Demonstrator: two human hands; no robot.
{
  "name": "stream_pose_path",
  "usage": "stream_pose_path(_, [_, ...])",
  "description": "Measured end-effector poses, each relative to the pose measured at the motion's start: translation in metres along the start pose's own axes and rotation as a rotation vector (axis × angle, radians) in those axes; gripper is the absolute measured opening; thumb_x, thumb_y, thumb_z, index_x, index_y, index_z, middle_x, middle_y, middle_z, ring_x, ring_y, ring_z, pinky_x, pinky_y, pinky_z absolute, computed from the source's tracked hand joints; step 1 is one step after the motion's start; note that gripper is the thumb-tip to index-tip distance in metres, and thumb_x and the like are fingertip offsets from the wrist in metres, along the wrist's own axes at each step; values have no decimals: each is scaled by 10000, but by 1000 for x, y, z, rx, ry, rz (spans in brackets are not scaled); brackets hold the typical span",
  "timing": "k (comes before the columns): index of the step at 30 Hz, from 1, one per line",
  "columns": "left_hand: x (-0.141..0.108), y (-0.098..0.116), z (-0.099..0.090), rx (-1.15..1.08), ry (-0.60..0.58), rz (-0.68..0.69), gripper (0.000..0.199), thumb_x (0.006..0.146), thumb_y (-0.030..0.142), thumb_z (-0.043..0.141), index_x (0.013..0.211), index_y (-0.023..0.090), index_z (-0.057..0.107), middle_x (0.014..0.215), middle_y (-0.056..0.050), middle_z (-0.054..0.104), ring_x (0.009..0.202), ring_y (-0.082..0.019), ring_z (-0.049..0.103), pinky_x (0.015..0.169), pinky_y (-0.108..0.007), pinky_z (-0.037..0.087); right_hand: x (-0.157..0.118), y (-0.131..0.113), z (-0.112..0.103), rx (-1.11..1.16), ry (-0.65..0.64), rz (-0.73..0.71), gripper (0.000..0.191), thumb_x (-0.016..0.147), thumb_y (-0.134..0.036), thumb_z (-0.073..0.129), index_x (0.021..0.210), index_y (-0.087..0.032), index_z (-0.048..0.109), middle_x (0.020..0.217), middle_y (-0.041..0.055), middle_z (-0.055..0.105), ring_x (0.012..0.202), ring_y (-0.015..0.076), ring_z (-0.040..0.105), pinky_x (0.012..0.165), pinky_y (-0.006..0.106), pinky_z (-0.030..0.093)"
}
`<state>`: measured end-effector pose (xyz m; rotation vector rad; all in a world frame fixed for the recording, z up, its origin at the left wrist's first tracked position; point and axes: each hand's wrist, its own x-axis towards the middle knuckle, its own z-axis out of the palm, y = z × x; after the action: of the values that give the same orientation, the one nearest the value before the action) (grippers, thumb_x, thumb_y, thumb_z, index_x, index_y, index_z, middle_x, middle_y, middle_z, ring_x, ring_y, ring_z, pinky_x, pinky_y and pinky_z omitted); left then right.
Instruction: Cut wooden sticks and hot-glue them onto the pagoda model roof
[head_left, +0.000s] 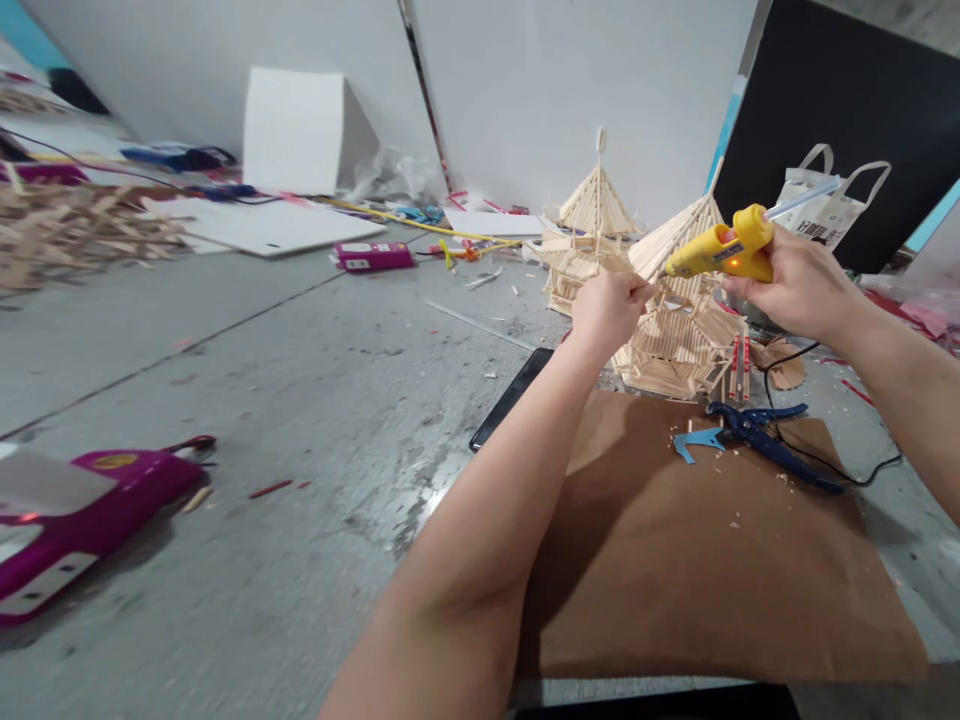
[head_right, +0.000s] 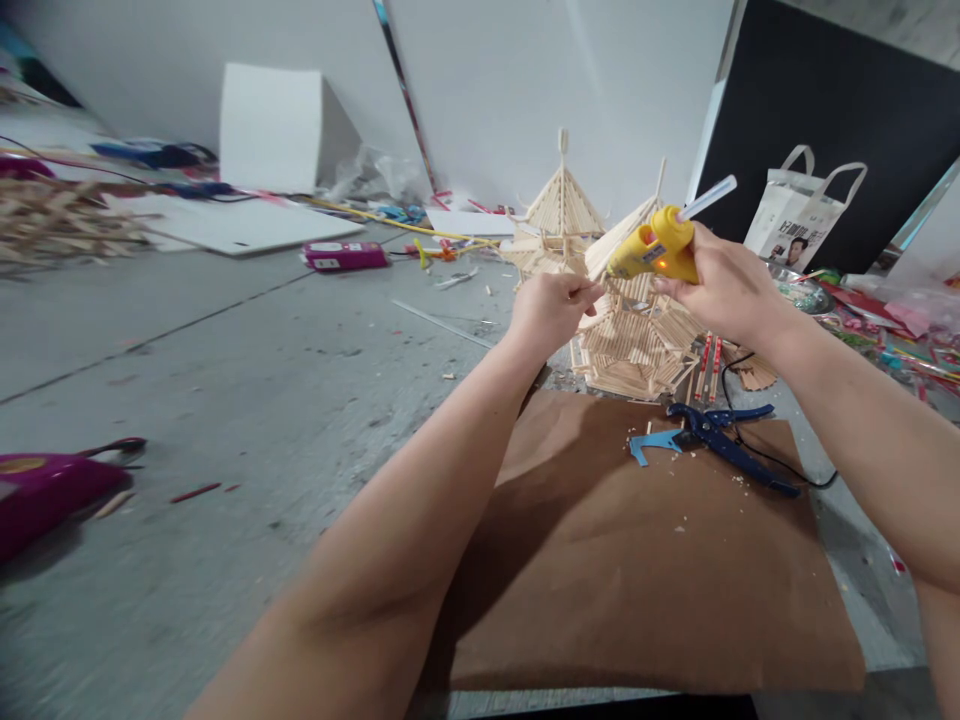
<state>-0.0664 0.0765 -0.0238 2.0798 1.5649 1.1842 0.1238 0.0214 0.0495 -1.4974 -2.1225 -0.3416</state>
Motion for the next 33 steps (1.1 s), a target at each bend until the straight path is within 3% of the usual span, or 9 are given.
stream_pose_path(6, [1, -3, -1, -2, -17, 63, 251, 763, 309, 469, 698, 192, 680, 612, -27, 637, 627, -137, 550, 608, -282, 360, 1, -4, -2, -70, -34, 26, 466, 723, -423, 581, 1095, -143, 560, 939, 134, 644, 885, 334, 603, 753, 472, 457])
stream_pose_path(18, [0, -1, 0, 61, -6, 54, 281, 767, 311, 439, 621, 195, 649, 568, -32, 594, 605, -146, 534, 600, -298, 350, -2, -2, 1, 13, 7, -28, 412, 726, -406, 590, 1094, -224, 569, 944, 68, 657, 917, 308, 595, 764, 467, 458])
stream_pose_path(33, [0, 0, 0, 109, -7, 57, 281, 772, 293, 429, 641, 182, 652, 599, -33, 608, 593, -134, 512, 586, -287, 342, -1, 1, 1, 20, 25, -27, 392, 728, -409, 600, 1065, -211, 567, 870, 66, 641, 893, 299, 598, 758, 454, 464])
